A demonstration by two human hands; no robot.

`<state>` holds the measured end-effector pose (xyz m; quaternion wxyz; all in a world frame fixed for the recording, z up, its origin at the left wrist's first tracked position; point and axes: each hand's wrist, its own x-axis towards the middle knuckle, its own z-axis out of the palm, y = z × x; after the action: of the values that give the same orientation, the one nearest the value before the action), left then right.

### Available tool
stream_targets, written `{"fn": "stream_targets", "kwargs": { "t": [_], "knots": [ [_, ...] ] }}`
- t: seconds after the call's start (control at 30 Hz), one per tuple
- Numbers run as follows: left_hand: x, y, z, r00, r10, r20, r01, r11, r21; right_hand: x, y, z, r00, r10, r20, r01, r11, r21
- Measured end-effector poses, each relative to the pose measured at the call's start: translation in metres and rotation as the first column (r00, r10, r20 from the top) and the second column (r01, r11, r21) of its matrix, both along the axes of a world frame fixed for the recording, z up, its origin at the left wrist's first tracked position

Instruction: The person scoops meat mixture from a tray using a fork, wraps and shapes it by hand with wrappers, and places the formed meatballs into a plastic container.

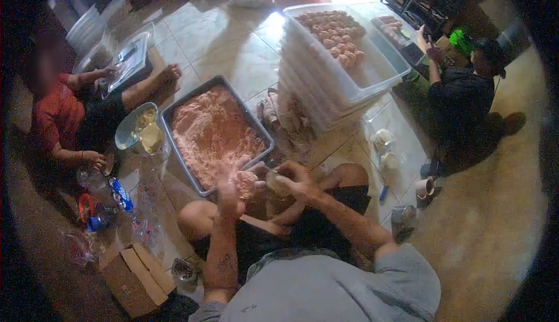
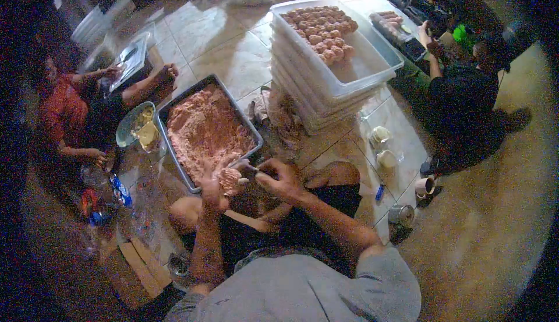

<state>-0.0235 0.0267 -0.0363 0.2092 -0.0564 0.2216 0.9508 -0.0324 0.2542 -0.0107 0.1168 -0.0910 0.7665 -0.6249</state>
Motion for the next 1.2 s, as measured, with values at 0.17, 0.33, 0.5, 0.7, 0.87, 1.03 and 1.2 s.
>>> {"fn": "stream_targets", "kwargs": {
  "t": [0.17,0.33,0.5,0.7,0.87,1.03,1.2],
  "knots": [
    [0.009,0.006,0.085,0.995,-0.081,-0.059,0.067,0.974,-0.217,-0.009,-0.021,0.016,0.955,0.220,0.199,-0.174,0.958,-0.228],
    [0.002,-0.003,-0.002,0.856,-0.226,-0.466,-0.140,0.766,-0.628,-0.020,-0.028,0.082,0.961,0.271,-0.054,-0.276,0.951,-0.141],
    [-0.005,0.020,0.008,0.800,-0.007,-0.600,-0.562,0.342,-0.753,-0.013,-0.015,0.053,0.997,0.036,-0.063,-0.046,0.986,-0.162],
    [-0.012,0.009,0.020,0.732,-0.279,-0.621,-0.644,0.012,-0.765,0.029,-0.005,-0.015,0.972,0.051,0.230,0.033,0.937,-0.347],
    [-0.004,0.015,0.069,0.647,-0.339,-0.683,-0.745,-0.091,-0.661,0.005,0.003,0.038,0.944,0.204,-0.259,-0.148,0.964,0.219],
    [-0.003,0.001,0.037,0.693,-0.154,-0.705,-0.707,0.045,-0.705,0.009,0.014,0.010,0.971,0.168,-0.170,-0.137,0.975,0.177],
    [-0.019,-0.005,0.020,0.520,-0.242,-0.819,-0.738,0.357,-0.573,0.034,0.003,-0.046,0.954,0.286,0.086,-0.248,0.919,-0.307]
  ]
}}
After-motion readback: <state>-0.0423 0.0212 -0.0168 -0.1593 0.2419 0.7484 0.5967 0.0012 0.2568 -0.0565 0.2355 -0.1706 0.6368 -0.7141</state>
